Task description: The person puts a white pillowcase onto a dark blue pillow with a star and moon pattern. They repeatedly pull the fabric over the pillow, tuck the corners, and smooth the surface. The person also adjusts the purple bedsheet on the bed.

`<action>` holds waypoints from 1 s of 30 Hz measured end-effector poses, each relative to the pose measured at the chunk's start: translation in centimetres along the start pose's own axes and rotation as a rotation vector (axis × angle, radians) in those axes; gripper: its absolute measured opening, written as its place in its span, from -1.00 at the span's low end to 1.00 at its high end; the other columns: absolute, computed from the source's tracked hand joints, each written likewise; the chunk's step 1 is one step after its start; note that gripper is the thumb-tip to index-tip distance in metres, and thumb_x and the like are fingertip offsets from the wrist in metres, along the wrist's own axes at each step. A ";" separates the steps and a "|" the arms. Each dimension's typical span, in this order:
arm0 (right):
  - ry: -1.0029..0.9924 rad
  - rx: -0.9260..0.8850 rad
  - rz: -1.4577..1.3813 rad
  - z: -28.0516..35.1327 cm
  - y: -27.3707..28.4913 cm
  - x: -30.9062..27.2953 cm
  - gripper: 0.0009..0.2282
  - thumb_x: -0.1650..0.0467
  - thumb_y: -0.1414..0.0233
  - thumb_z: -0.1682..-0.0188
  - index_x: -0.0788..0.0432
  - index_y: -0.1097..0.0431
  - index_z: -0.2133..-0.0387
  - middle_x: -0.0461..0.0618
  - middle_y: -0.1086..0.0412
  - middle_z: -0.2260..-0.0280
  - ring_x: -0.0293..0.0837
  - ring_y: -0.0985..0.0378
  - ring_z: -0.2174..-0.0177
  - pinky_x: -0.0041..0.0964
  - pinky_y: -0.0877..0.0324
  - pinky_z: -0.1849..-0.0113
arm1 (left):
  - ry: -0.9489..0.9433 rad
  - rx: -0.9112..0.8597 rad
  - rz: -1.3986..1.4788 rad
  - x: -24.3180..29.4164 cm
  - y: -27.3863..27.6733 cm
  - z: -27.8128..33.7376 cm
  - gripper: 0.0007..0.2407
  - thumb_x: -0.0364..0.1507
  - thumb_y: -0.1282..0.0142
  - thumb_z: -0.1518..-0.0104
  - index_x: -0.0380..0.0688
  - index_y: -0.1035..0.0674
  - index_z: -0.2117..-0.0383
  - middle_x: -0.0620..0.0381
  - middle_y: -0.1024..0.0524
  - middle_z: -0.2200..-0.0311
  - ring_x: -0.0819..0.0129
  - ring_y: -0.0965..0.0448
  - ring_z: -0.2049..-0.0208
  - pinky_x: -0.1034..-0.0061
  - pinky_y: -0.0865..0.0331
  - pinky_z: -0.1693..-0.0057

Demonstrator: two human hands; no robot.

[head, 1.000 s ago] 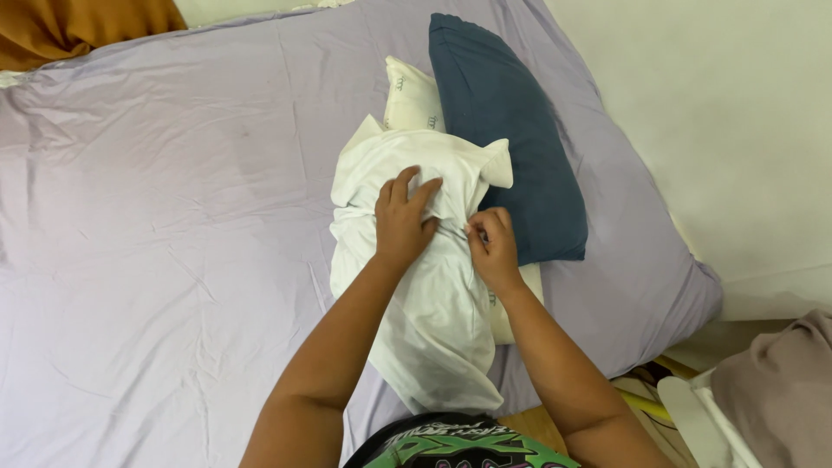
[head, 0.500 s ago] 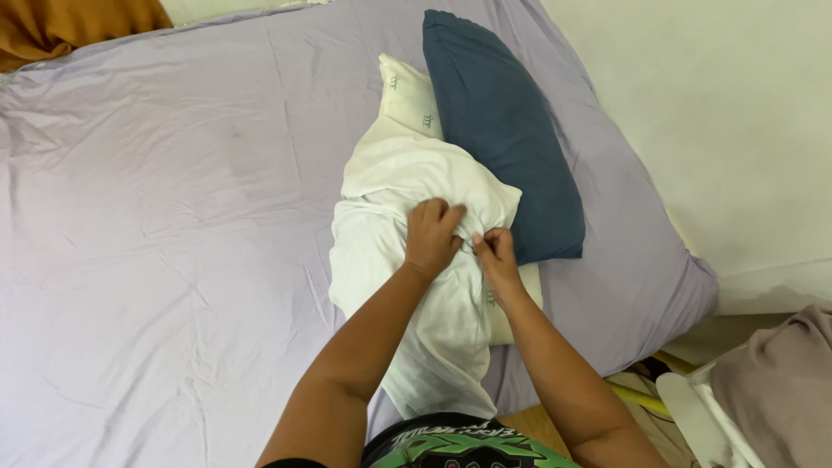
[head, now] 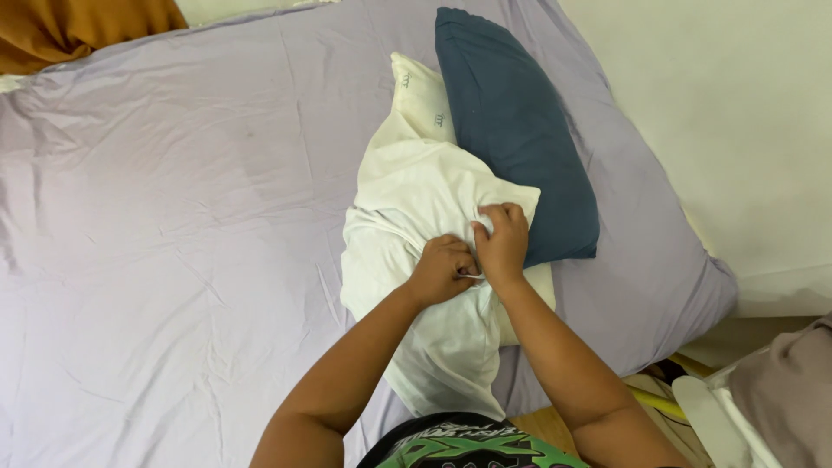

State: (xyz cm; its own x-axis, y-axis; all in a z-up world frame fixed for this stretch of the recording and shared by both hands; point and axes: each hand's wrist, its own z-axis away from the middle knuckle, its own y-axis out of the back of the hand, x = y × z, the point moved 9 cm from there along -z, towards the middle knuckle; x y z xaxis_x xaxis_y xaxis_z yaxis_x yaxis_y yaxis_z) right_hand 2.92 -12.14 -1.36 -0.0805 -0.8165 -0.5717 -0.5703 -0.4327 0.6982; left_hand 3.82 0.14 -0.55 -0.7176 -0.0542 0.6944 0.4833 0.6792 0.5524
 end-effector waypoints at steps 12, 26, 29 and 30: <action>0.387 0.282 -0.076 3.2 7.4 -8.4 -0.90 0.53 -0.12 0.05 0.21 -0.30 0.45 0.10 -0.29 0.20 0.07 -0.38 0.13 0.10 -0.24 -0.08 | -0.090 0.328 -0.552 0.7 9.4 -1.6 -0.57 -0.40 -0.33 0.39 -0.01 -0.61 0.23 -0.06 -0.53 0.11 -0.20 -0.41 0.04 0.05 -0.29 -0.06; 0.053 -0.003 0.174 7.9 0.4 3.6 -0.85 0.39 -0.18 0.06 0.22 -0.38 0.38 0.15 -0.32 0.25 0.17 -0.35 0.21 0.04 -0.26 0.14 | -0.042 0.390 -0.418 -3.3 4.5 -0.3 -0.73 -0.58 -0.23 0.09 -0.04 -0.57 0.22 0.18 -0.51 0.23 0.17 -0.48 0.05 0.23 -0.27 -0.13; 0.206 0.050 0.160 7.8 2.3 0.9 -0.88 0.45 -0.14 0.08 0.20 -0.35 0.35 0.13 -0.35 0.18 0.14 -0.39 0.14 0.06 -0.24 0.06 | -0.070 0.386 -0.530 -3.8 5.3 1.4 -0.82 -0.51 -0.31 -0.09 0.01 -0.58 0.23 0.26 -0.54 0.16 0.24 -0.50 -0.02 0.28 -0.30 -0.23; 0.212 0.049 0.158 7.8 2.3 1.3 -0.88 0.45 -0.14 0.08 0.20 -0.35 0.35 0.13 -0.35 0.18 0.14 -0.39 0.14 0.06 -0.24 0.06 | -0.069 0.391 -0.534 -2.9 6.7 1.7 -0.82 -0.51 -0.31 -0.09 0.01 -0.58 0.23 0.26 -0.54 0.16 0.24 -0.50 -0.02 0.28 -0.30 -0.23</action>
State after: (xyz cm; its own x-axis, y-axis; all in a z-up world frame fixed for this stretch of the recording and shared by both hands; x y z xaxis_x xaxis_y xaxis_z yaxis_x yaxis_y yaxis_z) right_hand -4.86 -11.24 -3.83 -0.0016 -0.9365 -0.3507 -0.6039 -0.2786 0.7467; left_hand 8.23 6.08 0.34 -0.8446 -0.4188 0.3335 -0.1557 0.7881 0.5955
